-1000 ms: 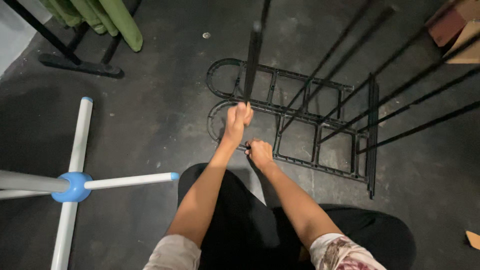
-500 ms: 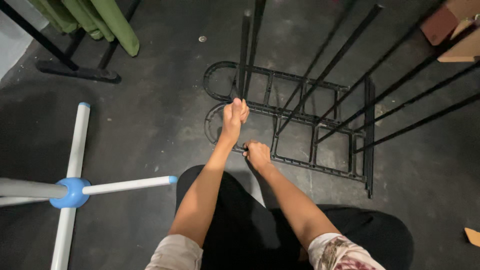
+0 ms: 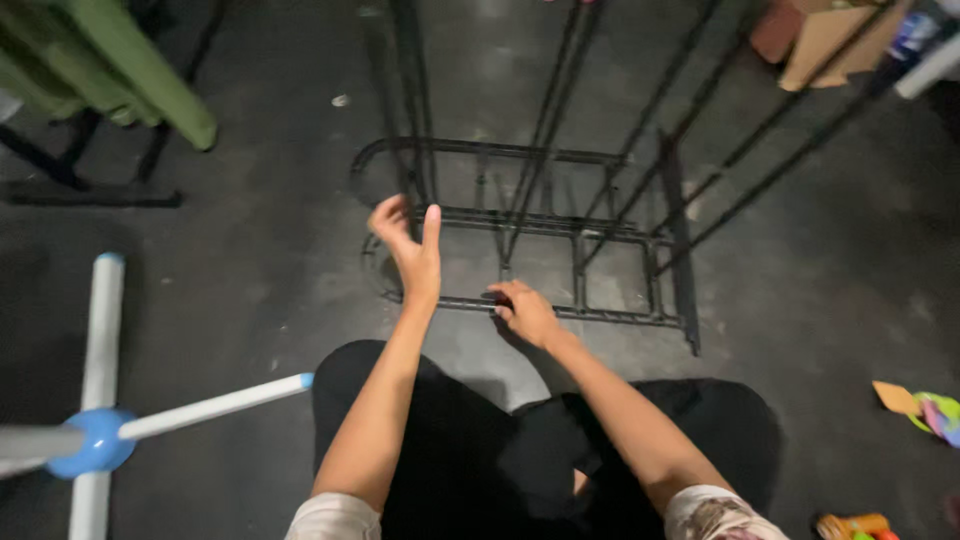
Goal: The person assembles a black metal rack by inserting multiple vertical rods into a plastic base frame and then placing a top frame piece onto the rods. The person works by hand, aligning and seating each component without tools.
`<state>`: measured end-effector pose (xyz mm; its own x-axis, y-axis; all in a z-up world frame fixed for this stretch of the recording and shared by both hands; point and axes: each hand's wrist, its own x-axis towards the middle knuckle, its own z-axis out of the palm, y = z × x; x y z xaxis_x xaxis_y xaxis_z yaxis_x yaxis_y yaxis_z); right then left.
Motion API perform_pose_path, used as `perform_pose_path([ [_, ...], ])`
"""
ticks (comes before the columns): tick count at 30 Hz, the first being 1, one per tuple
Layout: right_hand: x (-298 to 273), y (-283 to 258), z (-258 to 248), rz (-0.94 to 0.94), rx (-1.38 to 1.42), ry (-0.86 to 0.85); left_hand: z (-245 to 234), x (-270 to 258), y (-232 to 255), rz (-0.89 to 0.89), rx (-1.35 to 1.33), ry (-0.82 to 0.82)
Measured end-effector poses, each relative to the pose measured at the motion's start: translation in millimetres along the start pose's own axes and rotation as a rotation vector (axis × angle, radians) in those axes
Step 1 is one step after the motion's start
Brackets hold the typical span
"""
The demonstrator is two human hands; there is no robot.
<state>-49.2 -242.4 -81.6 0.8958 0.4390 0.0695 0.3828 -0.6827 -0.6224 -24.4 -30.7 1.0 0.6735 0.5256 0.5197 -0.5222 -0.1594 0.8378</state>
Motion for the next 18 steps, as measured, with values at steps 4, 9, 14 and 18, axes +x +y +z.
perform_pose_path([
  [4, -19.3, 25.9, -49.6, 0.008, 0.161, 0.141, 23.6, -43.8, 13.1, 0.12, 0.368, 0.119],
  [9, -48.7, 58.5, -110.0, 0.111, 0.139, 0.266, 45.2, -68.8, 20.0, 0.113, 0.515, 0.15],
  [14, -81.0, 120.3, -149.3, 0.243, 0.175, 0.364, 56.5, -82.6, 22.4, 0.172, 0.494, 0.151],
  [18, -105.2, 192.2, -158.7, 0.459, 0.097, 0.431, 79.9, -115.6, 21.6, 0.184, 0.475, 0.016],
])
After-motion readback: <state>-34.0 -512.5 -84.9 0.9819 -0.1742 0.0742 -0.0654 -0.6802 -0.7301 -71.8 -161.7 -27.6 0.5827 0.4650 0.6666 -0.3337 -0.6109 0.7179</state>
